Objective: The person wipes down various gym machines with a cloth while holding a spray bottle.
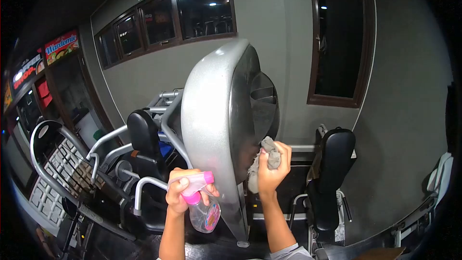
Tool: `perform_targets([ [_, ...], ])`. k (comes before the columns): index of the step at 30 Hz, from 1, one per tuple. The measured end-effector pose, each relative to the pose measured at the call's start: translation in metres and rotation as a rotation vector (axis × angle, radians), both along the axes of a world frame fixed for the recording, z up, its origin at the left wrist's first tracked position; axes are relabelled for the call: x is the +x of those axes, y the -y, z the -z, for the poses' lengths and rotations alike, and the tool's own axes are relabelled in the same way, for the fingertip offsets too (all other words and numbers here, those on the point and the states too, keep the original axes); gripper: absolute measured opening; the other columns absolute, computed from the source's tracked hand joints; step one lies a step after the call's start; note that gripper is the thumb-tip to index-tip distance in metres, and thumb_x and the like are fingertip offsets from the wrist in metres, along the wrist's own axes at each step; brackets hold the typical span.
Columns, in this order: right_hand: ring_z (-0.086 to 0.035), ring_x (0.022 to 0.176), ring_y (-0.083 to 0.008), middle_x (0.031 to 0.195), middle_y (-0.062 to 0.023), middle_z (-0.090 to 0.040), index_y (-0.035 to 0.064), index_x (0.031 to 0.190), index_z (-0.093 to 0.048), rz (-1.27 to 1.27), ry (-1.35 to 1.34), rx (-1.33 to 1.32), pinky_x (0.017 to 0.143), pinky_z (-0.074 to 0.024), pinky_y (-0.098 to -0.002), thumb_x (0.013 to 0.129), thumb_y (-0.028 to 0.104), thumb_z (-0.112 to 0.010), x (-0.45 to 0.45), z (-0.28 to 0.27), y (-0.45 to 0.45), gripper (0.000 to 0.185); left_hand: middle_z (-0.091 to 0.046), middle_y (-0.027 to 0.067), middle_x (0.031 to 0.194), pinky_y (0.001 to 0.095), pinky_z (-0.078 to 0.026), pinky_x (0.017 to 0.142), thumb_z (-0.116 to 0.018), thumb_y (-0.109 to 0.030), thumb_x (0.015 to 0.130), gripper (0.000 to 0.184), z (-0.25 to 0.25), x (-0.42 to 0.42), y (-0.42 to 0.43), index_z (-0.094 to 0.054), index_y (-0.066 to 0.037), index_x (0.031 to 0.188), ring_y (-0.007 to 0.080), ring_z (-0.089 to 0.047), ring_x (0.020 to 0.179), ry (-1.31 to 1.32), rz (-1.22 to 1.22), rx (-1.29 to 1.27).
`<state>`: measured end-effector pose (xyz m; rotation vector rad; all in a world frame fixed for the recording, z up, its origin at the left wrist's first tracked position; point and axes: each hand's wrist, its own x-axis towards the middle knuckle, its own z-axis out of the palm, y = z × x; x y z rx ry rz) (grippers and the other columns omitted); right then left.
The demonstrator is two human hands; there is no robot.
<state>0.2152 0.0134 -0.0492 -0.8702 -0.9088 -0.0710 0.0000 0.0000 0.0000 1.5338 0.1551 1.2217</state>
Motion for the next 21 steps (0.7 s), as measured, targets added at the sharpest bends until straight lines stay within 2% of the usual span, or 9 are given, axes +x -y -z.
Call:
perform_targets([
  [2,-0.063,0.09,-0.0313,0.099,-0.0153,-0.062,-0.0011,0.1,-0.064,0.163,0.117,0.101,0.083,-0.0511,-0.0393,0.069,-0.001,-0.07,-0.015,0.0,0.006,0.031,-0.066,0.0297,0.074,0.0319,-0.055,0.045,-0.048,-0.04,0.084,0.061,-0.002,-0.002,-0.002,-0.062,0.02,0.08,0.0308,-0.067,0.054,0.002,0.006,0.015],
  [5,-0.064,0.088,-0.0286,0.099,-0.0122,-0.062,0.0065,0.095,-0.07,0.056,0.303,0.137,0.079,-0.0543,-0.0383,0.067,-0.001,-0.072,-0.027,0.017,0.035,0.029,-0.066,0.0293,0.074,0.0309,-0.055,0.044,-0.048,-0.04,0.084,0.061,0.002,0.002,0.005,-0.062,0.019,0.079,0.0307,-0.067,0.054,0.014,-0.017,-0.009],
  [6,-0.065,0.089,-0.0285,0.099,-0.01,-0.063,0.0104,0.093,-0.071,0.008,0.397,0.16,0.077,-0.0555,-0.0384,0.065,0.002,-0.076,-0.024,0.022,0.034,0.03,-0.066,0.0293,0.074,0.0309,-0.055,0.044,-0.048,-0.04,0.084,0.061,0.002,0.003,0.004,-0.062,0.019,0.079,0.0307,-0.067,0.054,0.019,-0.02,-0.006],
  [9,-0.065,0.089,-0.0281,0.099,-0.0089,-0.063,0.0107,0.095,-0.071,0.013,0.488,0.205,0.076,-0.0551,-0.0373,0.064,0.004,-0.078,-0.004,0.024,0.021,0.032,-0.065,0.0287,0.074,0.031,-0.054,0.043,-0.047,-0.039,0.085,0.06,0.004,0.004,0.005,-0.061,0.019,0.081,0.0319,-0.068,0.058,0.075,-0.026,-0.04],
  [13,-0.063,0.09,-0.0306,0.101,-0.0151,-0.063,-0.0001,0.101,-0.066,0.14,0.235,0.084,0.082,-0.0504,-0.0392,0.071,0.002,-0.072,0.017,0.006,-0.004,0.031,-0.066,0.027,0.076,0.0315,-0.055,0.045,-0.047,-0.04,0.087,0.06,0.001,0.004,0.01,-0.061,0.019,0.085,0.0319,-0.067,0.057,0.074,-0.057,-0.046],
  [16,-0.063,0.09,-0.0285,0.099,-0.0155,-0.064,-0.0031,0.101,-0.065,0.047,0.227,0.074,0.082,-0.0494,-0.0365,0.073,-0.002,-0.069,0.028,-0.02,-0.002,0.029,-0.066,0.026,0.077,0.0307,-0.054,0.045,-0.047,-0.04,0.088,0.059,-0.008,-0.001,0.018,-0.06,0.017,0.087,0.0299,-0.067,0.058,0.05,-0.103,0.004],
  [21,-0.063,0.087,-0.0214,0.096,-0.013,-0.065,-0.0039,0.096,-0.065,-0.187,0.272,0.196,0.079,-0.0492,-0.0311,0.074,0.005,-0.073,0.039,-0.079,0.021,0.025,-0.064,0.023,0.075,0.0269,-0.051,0.043,-0.047,-0.041,0.089,0.058,-0.047,-0.004,0.033,-0.06,0.015,0.085,0.0251,-0.064,0.053,0.057,-0.272,0.056],
])
